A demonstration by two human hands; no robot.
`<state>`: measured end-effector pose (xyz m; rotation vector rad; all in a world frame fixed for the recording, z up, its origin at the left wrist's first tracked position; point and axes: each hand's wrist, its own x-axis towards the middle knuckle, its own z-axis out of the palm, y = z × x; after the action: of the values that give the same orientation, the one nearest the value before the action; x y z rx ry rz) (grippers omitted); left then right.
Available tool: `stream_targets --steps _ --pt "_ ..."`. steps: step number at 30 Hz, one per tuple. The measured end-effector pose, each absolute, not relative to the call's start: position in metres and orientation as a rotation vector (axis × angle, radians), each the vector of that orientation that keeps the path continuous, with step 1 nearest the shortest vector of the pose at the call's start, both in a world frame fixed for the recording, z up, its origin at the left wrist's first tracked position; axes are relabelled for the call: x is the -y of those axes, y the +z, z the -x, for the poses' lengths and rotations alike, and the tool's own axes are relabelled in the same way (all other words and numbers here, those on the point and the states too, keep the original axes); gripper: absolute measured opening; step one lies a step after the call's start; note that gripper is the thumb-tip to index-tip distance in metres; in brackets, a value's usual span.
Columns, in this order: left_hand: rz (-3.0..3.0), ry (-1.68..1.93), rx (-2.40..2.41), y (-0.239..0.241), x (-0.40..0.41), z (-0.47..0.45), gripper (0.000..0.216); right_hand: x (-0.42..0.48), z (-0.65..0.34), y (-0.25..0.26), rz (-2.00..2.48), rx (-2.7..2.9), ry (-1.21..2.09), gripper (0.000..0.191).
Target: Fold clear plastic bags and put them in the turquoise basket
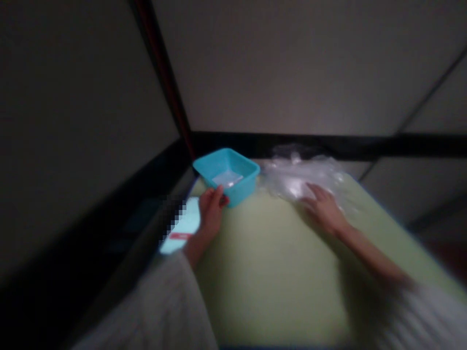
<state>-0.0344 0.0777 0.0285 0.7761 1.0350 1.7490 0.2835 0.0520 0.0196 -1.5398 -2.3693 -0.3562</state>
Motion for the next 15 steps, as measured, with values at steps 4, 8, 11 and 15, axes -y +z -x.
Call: stream_targets --steps 4,8,11,15 --pt "-0.801 1.738 -1.038 0.028 -0.079 0.034 0.038 -0.053 -0.281 0.014 1.524 2.412 -0.349 0.031" --pt "-0.826 1.724 -1.05 0.029 -0.079 0.035 0.038 -0.058 -0.282 0.01 1.443 2.328 -0.255 0.038" --pt "-0.828 1.72 -1.059 0.028 -0.078 0.034 0.037 -0.059 -0.282 0.013 1.42 2.272 -0.255 0.039" --pt "-0.824 1.704 -1.075 0.023 -0.073 0.032 0.034 -0.056 -0.282 0.022 1.393 2.214 -0.262 0.038"
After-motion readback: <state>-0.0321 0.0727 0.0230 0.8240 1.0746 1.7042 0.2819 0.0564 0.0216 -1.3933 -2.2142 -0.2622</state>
